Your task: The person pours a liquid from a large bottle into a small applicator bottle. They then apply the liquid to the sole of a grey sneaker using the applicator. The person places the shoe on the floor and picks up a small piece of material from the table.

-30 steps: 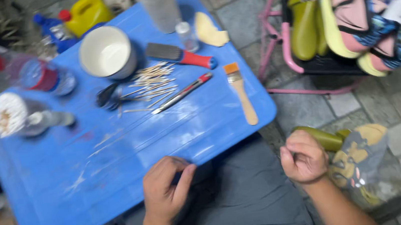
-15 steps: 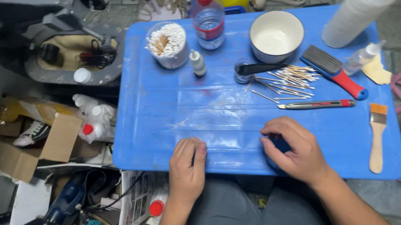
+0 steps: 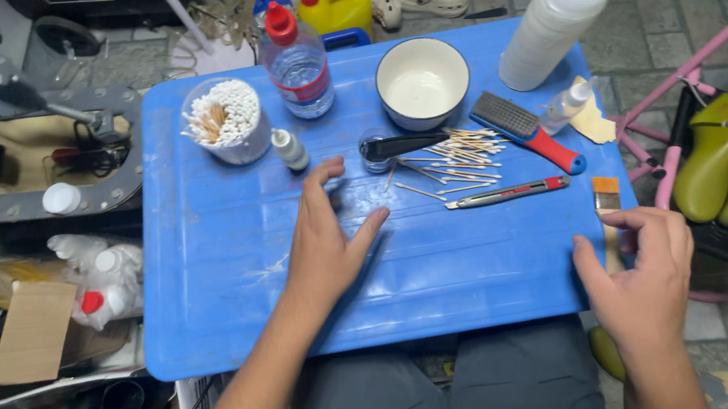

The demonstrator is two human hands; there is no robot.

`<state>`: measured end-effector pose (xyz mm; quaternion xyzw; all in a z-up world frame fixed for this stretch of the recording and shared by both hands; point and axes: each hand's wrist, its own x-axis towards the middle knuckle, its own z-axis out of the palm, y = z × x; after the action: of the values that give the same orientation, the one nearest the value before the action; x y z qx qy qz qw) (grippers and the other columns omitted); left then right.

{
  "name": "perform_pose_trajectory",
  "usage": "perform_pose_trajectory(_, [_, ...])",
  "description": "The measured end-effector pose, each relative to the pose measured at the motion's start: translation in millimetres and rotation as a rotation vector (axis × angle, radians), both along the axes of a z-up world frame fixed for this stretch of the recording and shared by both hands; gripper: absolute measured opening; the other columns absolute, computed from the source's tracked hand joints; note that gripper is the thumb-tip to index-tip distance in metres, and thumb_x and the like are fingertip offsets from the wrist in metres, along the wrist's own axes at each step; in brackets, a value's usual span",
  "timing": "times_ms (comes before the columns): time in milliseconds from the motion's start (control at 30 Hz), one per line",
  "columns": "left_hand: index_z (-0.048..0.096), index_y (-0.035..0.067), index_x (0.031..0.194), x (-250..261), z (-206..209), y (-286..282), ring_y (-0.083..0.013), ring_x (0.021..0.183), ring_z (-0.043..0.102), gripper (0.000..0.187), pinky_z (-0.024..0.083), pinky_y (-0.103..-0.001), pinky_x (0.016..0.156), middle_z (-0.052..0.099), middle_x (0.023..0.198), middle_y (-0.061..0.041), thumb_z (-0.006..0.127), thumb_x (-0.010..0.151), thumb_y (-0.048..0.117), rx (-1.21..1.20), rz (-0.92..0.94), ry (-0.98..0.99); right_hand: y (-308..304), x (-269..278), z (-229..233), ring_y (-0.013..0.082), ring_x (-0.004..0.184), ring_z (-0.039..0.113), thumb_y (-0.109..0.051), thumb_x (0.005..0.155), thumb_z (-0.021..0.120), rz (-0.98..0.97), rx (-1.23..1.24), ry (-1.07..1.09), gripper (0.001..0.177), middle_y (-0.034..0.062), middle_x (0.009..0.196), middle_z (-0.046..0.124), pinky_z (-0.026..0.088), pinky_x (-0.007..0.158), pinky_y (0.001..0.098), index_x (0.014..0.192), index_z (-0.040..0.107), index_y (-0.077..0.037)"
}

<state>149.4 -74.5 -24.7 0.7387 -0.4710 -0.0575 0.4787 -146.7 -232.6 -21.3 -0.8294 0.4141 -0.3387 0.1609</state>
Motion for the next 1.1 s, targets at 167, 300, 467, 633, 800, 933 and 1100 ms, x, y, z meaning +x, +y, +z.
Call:
perform_pose_trajectory(167, [0.032,-0.003,0.14,21.6,-8.6,-53.8,-0.0415,0.127,0.057,0.089,0.048,-0.045,0.106,0.055,0.135,-0.028,0.09,0.076,0.019,0.04,0.001,-0.099,-12.8,-22.4,-16.6,0.0278,0.102,0.053,-0.017,0.078,0.087,-0.093,0.043,0.16,0.042,0.0134,0.111,0.056,0.047,0.091,0.0412,0.109,0.063,-0.003])
perform_pose_trajectory(300, [0.034,0.001,0.141,24.7,-16.4,-63.6,-0.0396,0.122,0.064,0.082,0.051,-0.042,0.102,0.064,0.128,-0.024,0.087,0.079,0.012,0.06,0.023,-0.049,-14.3,-23.0,-19.9,0.0271,0.104,0.055,-0.015,0.081,0.085,-0.068,0.061,0.1,0.039,0.0126,0.113,0.059,0.048,0.092,0.0403,0.11,0.062,-0.002])
perform_pose_trajectory(467, [0.036,0.004,0.141,24.3,-22.3,-60.1,-0.0367,0.12,0.067,0.079,0.054,-0.041,0.098,0.067,0.128,-0.022,0.086,0.081,0.011,0.004,0.035,-0.052,3.8,3.0,-6.1,0.0151,0.088,0.054,-0.01,0.092,0.08,0.031,0.075,-0.175,0.032,0.0105,0.11,0.058,0.047,0.084,0.0256,0.115,0.059,-0.002])
perform_pose_trajectory(633, [0.035,0.005,0.143,27.4,-24.0,-57.3,-0.0319,0.118,0.069,0.081,0.059,-0.039,0.093,0.068,0.129,-0.02,0.087,0.081,0.014,-0.012,0.031,0.005,3.3,82.3,-1.1,0.0095,0.087,0.057,-0.003,0.09,0.073,0.493,0.581,-0.413,0.058,0.0057,0.103,0.063,0.048,0.079,0.0247,0.141,0.046,0.001])
perform_pose_trajectory(800, [0.035,0.006,0.144,28.0,-22.7,-55.7,-0.0306,0.118,0.07,0.083,0.06,-0.037,0.095,0.068,0.129,-0.019,0.088,0.08,0.013,-0.031,0.035,0.095,-7.4,166.6,-8.5,0.0055,0.083,0.057,-0.008,0.097,0.067,0.615,0.955,-0.6,0.063,0.0033,0.095,0.061,0.046,0.069,0.0198,0.149,0.033,-0.003])
perform_pose_trajectory(933, [0.035,0.007,0.144,31.2,-17.2,-57.2,-0.0305,0.117,0.07,0.085,0.06,-0.037,0.092,0.069,0.129,-0.018,0.088,0.078,0.013,0.001,0.033,0.13,-20.2,201.2,-17.6,0.0055,0.076,0.054,-0.01,0.103,0.065,0.578,0.938,-0.572,0.043,0.0019,0.093,0.063,0.042,0.064,0.0203,0.14,0.046,-0.001])
perform_pose_trajectory(1100, [0.036,0.007,0.145,34.5,-14.9,-56.7,-0.0314,0.118,0.069,0.086,0.06,-0.037,0.093,0.068,0.129,-0.019,0.088,0.078,0.013,0.005,0.047,0.114,-26.8,204.0,-19.8,0.0039,0.09,0.06,-0.01,0.109,0.061,0.68,0.748,-0.46,0.026,0.0019,0.106,0.067,0.05,0.08,0.0198,0.134,0.058,-0.001])
